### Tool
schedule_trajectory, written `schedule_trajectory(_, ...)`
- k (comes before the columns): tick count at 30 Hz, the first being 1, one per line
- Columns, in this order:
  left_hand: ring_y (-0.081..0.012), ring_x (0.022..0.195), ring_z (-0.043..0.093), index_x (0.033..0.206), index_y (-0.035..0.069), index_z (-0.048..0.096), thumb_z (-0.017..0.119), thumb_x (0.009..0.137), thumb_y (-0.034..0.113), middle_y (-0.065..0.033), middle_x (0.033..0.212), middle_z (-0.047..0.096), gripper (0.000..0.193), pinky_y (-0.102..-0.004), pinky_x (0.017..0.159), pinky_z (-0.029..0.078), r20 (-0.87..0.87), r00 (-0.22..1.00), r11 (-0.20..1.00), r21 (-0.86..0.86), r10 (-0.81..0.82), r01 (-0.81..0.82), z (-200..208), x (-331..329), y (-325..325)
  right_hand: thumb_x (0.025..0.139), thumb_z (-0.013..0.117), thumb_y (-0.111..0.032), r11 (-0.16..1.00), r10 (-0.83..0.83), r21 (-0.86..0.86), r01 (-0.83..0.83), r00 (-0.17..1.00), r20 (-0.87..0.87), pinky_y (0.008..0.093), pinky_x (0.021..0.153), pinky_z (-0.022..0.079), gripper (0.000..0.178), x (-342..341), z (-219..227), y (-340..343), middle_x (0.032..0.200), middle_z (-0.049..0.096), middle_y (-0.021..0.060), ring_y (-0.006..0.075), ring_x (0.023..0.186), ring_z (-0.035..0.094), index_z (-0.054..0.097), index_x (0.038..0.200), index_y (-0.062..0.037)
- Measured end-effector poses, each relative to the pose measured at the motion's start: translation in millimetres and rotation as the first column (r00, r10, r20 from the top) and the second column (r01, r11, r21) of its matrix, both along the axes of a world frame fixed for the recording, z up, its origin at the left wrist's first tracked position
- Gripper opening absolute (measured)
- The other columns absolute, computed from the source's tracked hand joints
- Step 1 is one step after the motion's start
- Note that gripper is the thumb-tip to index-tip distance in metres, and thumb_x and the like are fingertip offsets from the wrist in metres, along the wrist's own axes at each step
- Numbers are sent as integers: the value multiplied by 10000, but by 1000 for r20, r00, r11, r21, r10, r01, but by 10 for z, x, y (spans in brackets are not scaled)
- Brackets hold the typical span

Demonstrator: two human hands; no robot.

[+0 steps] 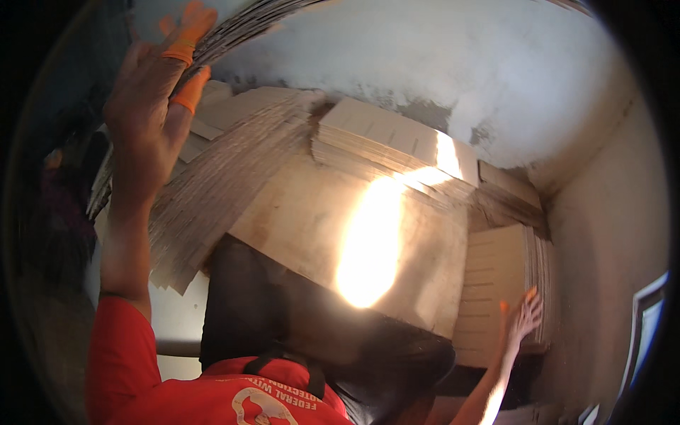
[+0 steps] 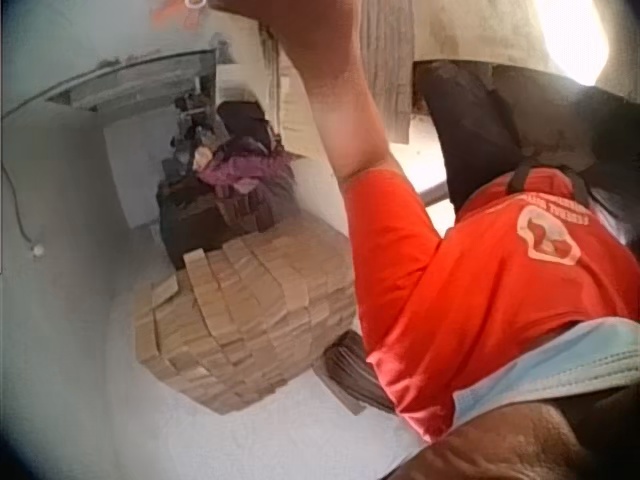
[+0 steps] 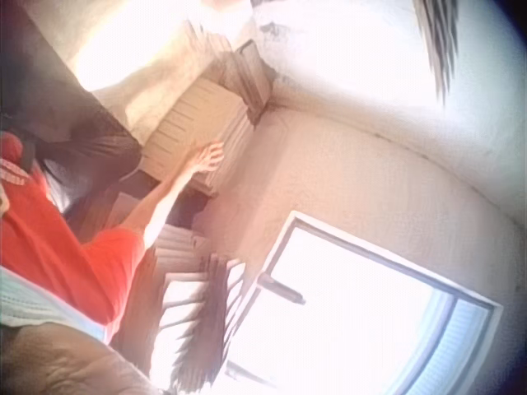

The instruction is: The person sits on the floor and repeatedly picks up flat cardboard sheets, folds them along pre-scored lines, and stacks the assembled boxes. The person handles the cardboard by hand and places the finished boxes into a growing stack.

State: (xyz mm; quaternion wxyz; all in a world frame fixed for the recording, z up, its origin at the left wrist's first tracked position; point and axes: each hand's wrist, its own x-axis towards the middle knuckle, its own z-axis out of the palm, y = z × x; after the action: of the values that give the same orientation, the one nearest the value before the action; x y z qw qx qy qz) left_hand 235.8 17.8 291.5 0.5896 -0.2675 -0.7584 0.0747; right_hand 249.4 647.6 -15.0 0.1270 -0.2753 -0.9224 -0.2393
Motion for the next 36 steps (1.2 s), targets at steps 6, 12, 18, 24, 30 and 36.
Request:
schedule_trajectory(6,-263,985,572,1051,16,610,693,746,12,-97,1144,632,316,-355,797,522,-52,824,809,-163,564,-564,-479,-289,-1266,828,744,-339,981,-59,-182,75,994,92,536,987,416,841,140,-307,185,1481,431,135,309,1346,416,329,1501,-50)
schedule_trajectory(12,-300,1045,571,1118,-4,623,700,744,-25,-142,1221,627,383,-399,883,525,206,613,647,-229,763,-728,-1322,-432,-1948,814,756,-237,980,31,-194,-39,998,-47,478,976,426,767,200,-288,366,1401,515,117,316,1266,478,393,1467,-65)
schedule_trajectory(18,-305,1052,578,1026,-28,610,649,813,5,-154,1138,625,219,-396,860,528,406,584,682,-153,703,-715,-1998,-638,-2105,834,739,-230,988,1,-151,-19,993,-114,473,978,436,711,223,-277,353,1328,557,131,320,1234,497,419,1452,-83)
schedule_trajectory(24,-270,1014,590,1040,11,590,571,862,-4,-110,1050,590,180,-378,858,514,586,341,612,-357,735,-706,-2063,-554,-1893,865,713,-231,970,-6,-239,-31,988,-153,446,960,458,589,300,-123,376,1293,565,170,331,1196,522,483,1381,-66)
schedule_trajectory(30,-295,1041,568,1164,3,572,699,838,93,-127,1072,614,361,-438,843,497,652,285,628,-379,702,-679,-1837,-417,-2062,820,670,-191,831,-65,-552,-70,973,-220,411,897,465,464,41,362,29,1105,608,199,354,1009,569,564,1228,2)
schedule_trajectory(36,-332,995,609,1246,-12,580,698,877,128,-165,1175,632,412,-467,848,493,468,839,955,-41,277,-293,-2002,-385,-1131,733,607,-137,709,182,-422,-565,725,-664,376,698,490,306,28,319,915,897,608,166,255,769,579,585,975,49)
